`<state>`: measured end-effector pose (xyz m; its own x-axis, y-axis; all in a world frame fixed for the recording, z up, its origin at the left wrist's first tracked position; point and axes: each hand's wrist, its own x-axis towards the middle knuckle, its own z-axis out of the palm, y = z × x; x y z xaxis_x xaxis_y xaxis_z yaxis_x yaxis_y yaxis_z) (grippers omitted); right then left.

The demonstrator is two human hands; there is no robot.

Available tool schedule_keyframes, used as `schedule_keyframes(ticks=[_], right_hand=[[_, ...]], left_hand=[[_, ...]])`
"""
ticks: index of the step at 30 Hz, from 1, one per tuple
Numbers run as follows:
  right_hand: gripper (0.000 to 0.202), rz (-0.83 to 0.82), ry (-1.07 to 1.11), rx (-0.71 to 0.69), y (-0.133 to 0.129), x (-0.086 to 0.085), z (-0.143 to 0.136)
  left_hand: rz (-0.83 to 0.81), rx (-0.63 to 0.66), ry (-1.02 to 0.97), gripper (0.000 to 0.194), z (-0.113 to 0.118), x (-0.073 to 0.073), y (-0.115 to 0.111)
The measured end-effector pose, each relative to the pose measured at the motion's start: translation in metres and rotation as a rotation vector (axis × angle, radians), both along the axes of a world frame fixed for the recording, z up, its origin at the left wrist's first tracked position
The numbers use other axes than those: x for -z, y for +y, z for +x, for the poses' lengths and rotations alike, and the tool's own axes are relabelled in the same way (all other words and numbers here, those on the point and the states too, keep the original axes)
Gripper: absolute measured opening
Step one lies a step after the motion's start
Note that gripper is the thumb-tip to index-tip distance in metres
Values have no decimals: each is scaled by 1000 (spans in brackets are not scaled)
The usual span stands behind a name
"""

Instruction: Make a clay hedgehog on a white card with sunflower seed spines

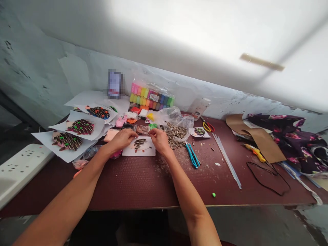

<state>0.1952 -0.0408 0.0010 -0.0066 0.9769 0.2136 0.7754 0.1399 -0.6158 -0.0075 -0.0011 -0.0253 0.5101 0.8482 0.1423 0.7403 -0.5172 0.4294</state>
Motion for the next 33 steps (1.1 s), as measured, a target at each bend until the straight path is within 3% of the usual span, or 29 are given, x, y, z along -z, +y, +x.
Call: schedule_keyframes(ticks=[10,21,33], right_hand=[[17,-11,93,-25,-20,10,3],[9,18,-107,-97,-23,15,-1],[11,23,-120,-92,-25,21,-8]], left_hand=[[11,0,-10,33,-1,2,0],[9,-6,-23,33,-2,5,2],[2,-14,-42,33,-2,5,2]])
